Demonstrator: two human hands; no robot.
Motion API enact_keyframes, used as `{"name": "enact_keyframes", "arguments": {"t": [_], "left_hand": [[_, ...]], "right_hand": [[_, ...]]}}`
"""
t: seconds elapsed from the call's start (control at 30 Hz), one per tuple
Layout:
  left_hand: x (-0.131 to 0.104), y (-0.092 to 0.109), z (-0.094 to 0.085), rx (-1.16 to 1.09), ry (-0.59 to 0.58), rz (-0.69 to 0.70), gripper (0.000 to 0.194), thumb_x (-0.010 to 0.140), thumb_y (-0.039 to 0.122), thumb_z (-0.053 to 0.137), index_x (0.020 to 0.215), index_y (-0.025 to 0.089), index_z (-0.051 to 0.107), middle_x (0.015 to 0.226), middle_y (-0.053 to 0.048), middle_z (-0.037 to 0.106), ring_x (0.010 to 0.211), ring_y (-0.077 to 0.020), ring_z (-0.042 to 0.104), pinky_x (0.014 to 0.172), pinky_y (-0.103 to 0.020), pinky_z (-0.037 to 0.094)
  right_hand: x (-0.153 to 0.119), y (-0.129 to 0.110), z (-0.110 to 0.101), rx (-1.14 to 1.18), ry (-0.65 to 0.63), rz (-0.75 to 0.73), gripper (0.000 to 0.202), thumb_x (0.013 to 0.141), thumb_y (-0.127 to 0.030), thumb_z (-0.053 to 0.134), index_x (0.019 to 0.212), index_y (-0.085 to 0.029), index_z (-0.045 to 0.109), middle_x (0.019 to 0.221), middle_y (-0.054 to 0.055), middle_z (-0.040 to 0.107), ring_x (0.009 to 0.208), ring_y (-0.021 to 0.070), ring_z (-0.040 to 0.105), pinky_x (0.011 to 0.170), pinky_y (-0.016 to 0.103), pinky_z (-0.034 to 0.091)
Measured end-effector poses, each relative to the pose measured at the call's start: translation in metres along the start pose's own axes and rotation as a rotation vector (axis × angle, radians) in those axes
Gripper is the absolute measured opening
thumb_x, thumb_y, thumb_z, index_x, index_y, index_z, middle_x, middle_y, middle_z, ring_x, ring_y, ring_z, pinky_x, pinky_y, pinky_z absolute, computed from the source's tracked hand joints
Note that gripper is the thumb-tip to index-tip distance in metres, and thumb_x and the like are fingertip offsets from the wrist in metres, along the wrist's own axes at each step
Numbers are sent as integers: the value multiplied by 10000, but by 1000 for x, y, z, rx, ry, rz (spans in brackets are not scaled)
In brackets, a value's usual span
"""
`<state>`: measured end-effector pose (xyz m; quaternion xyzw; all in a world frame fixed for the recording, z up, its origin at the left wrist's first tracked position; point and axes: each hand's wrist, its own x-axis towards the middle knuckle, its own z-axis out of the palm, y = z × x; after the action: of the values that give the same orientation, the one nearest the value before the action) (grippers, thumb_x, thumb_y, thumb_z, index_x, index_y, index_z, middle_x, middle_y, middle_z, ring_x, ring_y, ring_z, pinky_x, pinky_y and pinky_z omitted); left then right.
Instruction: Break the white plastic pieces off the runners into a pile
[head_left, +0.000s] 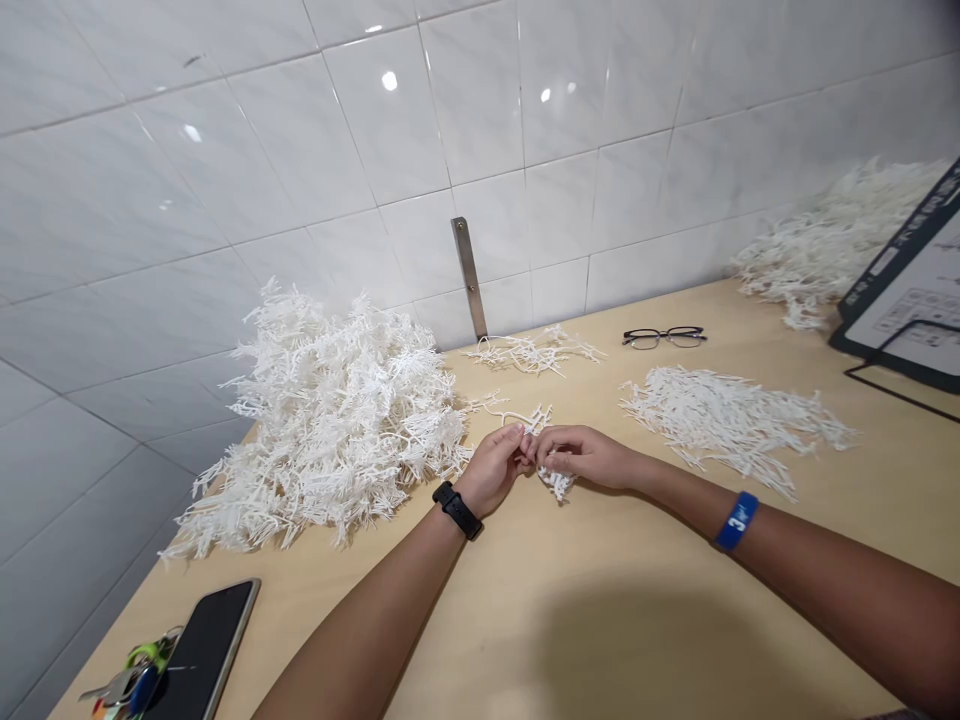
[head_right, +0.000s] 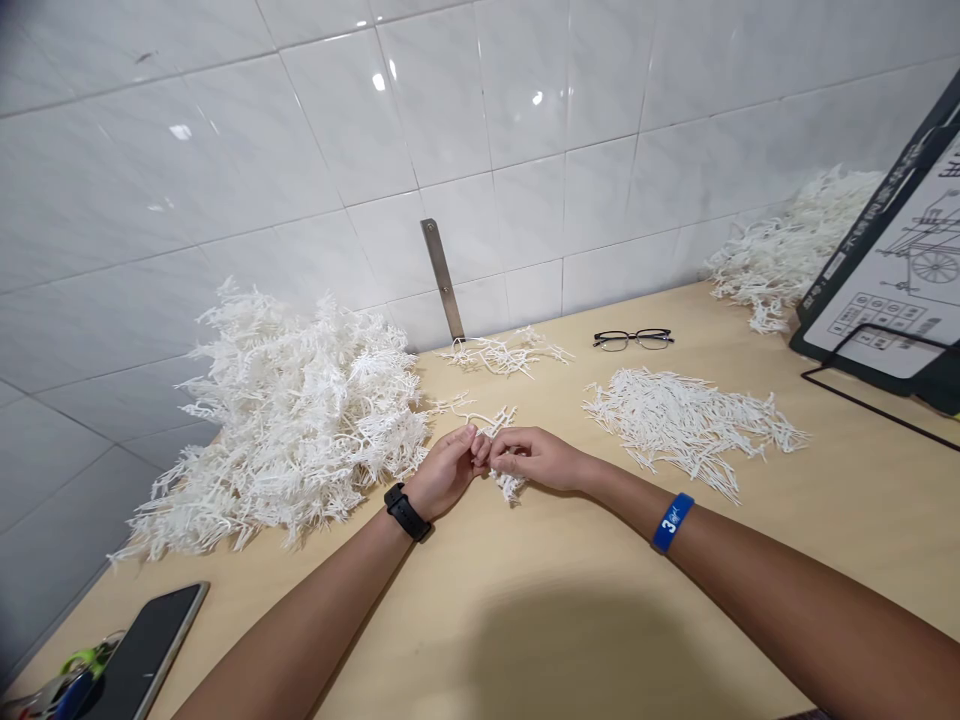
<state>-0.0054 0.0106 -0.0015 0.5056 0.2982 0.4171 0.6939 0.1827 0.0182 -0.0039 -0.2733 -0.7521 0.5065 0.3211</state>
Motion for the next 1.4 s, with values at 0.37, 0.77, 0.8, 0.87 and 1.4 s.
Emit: {"name": "enact_keyframes", "arguments": {"t": [0.37,0.77,0.8,0.87,1.4], "left_hand": [[-4,0,9,400,1,41,544,842,629,537,573,164,453,511,33,400,515,-82,339,542,-256,259],[-5,-2,18,637,167,63,206,879,368,562,867,163,577,757,-2,560,697,-122,493,668,-241,383],[-5,-2,18,667,148,67,228,895,379,534,839,163,580,754,-5,568,707,-128,499,676,-245,384],[-6,-1,18,704,117,84,294,922,405,479,790,162,579,747,-10,578,723,-137,510,692,-252,385],[-3,-7,12,593,115,90,228,884,371,543,789,163,552,684,8,527,627,-112,482,626,-242,393]], "right_hand": [[-4,-10,0,-198,129,-56,303,929,-401,516,846,-150,665,790,40,658,729,158,574,675,267,436],[-6,-9,-33,-835,639,193,422,866,-368,485,490,-207,380,491,17,449,504,138,370,514,294,252],[-7,-8,-38,-909,625,251,438,858,-376,496,472,-205,381,468,24,446,488,139,355,513,300,230],[-8,-6,-45,-1016,594,343,476,844,-402,527,436,-204,384,441,40,447,477,144,357,525,305,213],[-3,-11,-17,-329,217,117,454,914,-542,437,642,-185,506,633,-4,490,617,136,433,580,262,342]]}}
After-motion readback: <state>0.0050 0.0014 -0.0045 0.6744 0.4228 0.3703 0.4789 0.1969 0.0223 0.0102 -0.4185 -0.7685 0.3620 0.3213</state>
